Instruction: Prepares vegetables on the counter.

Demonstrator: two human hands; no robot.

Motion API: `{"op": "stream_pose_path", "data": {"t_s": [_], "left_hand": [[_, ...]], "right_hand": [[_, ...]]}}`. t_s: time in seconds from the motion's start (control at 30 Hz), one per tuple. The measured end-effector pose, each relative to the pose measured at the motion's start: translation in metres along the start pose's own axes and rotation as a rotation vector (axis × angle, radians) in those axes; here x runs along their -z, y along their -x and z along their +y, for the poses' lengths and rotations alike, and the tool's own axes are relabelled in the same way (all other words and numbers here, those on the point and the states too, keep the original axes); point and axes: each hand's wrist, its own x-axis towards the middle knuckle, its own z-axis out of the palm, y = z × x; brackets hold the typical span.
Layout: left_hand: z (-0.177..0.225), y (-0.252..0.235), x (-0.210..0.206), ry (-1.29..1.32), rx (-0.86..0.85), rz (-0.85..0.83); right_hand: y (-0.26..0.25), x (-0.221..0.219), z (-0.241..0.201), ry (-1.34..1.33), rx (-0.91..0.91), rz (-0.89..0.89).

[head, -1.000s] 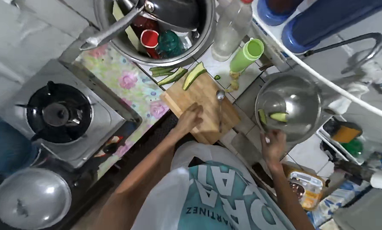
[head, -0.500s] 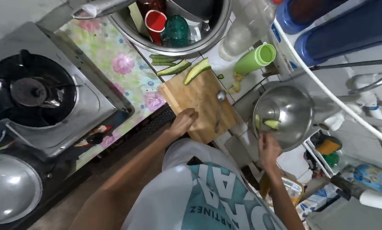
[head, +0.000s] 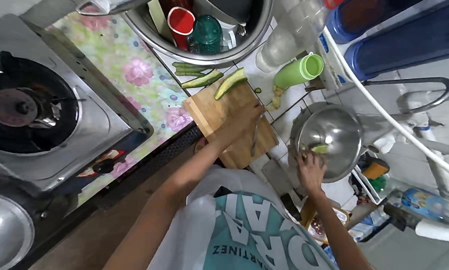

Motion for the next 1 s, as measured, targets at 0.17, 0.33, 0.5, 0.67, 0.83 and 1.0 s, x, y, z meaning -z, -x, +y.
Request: {"op": "stream_pose_path", "data": {"t_s": [0.17,0.33,0.5,0.67,0.83,1.0], "left_hand": [[0.001,0.001,0.000,0.102,0.044,-0.082],[0.002,0.031,0.027,0.091,0.106,0.024],[0.002,0.084,0.051,0.068,0.214,0.102],[-0.002,0.122,0.073,-0.034,0.248,0.200],[-0.011,0.126,0.081,-0.057,0.284,0.251],[-0.019,0.091,0.081,-0.122,0.315,0.239]], "right_hand": [[-0.036,0.026,-0.055,-0.549,-0.138,0.043],[-0.131,-0.012,-0.072,-0.958,-0.485,0.093],[-0.199,-0.041,-0.042,-0.720,-0.761,0.028],[-0.220,-0.046,-0.026,-0.557,-0.781,-0.032],[-0.202,-0.055,-0.040,-0.600,-0.782,0.040],[-0.172,-0.060,-0.062,-0.726,-0.661,0.160]]}}
